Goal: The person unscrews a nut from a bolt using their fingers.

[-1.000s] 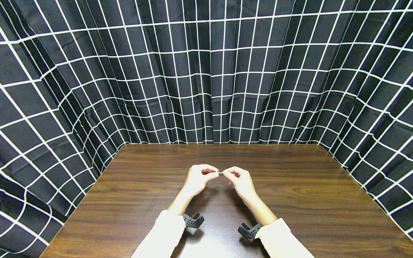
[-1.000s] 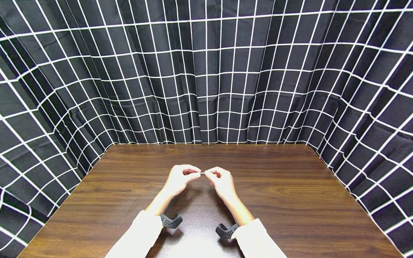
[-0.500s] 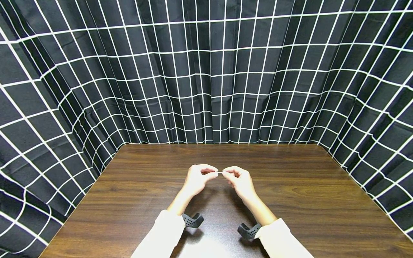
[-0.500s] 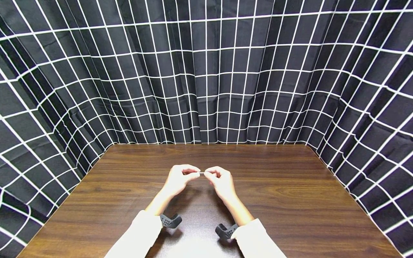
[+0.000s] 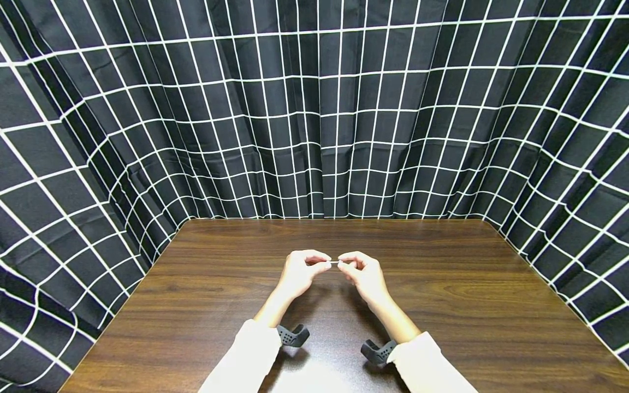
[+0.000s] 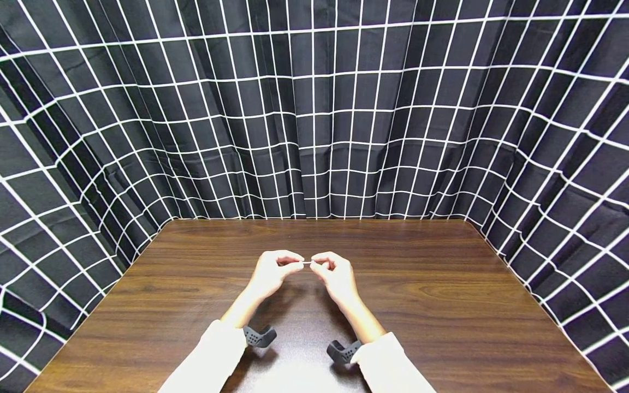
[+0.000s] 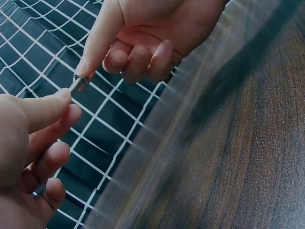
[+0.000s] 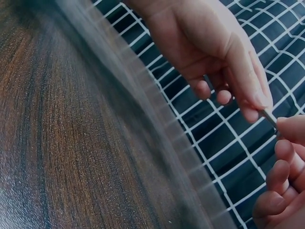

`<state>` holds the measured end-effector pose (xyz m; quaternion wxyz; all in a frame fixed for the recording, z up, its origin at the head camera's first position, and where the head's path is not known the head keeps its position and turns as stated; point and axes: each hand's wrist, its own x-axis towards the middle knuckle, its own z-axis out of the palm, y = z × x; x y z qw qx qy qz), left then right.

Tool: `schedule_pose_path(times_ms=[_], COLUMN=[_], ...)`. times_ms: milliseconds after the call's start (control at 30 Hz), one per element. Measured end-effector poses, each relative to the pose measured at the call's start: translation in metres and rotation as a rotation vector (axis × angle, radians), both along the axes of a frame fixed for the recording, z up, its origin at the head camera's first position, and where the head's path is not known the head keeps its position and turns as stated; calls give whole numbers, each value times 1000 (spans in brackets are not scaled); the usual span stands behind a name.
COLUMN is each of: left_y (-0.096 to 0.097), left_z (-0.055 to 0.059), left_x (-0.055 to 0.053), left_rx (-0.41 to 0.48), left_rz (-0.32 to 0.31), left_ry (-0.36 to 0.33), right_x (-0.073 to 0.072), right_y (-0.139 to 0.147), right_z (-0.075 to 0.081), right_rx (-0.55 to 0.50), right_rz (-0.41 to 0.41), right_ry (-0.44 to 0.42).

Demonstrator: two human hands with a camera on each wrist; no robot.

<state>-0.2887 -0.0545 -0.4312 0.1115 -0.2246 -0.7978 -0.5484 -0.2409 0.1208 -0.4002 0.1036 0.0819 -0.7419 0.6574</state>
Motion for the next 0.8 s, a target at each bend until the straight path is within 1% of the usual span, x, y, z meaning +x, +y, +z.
schedule_pose_path(times_ms=[133, 400, 500, 633, 800], left_y=[0, 1, 1, 1, 1], left_z=[-1, 0, 0, 1, 1], left_x=[0, 1, 1, 2, 2], left_rx=[4, -2, -8, -2, -10], left_rz=[4, 10, 13, 13, 5], left_ry=[-9, -6, -8, -6, -8], right_x=[0, -3, -2, -1, 0], right_y=[0, 3, 3, 2, 2], right_z=[-1, -6, -4, -1, 1], right_rx=[-7, -60, -40, 15, 68], right_rz=[0, 43, 38, 17, -20], right_ry=[14, 53, 64, 65, 44])
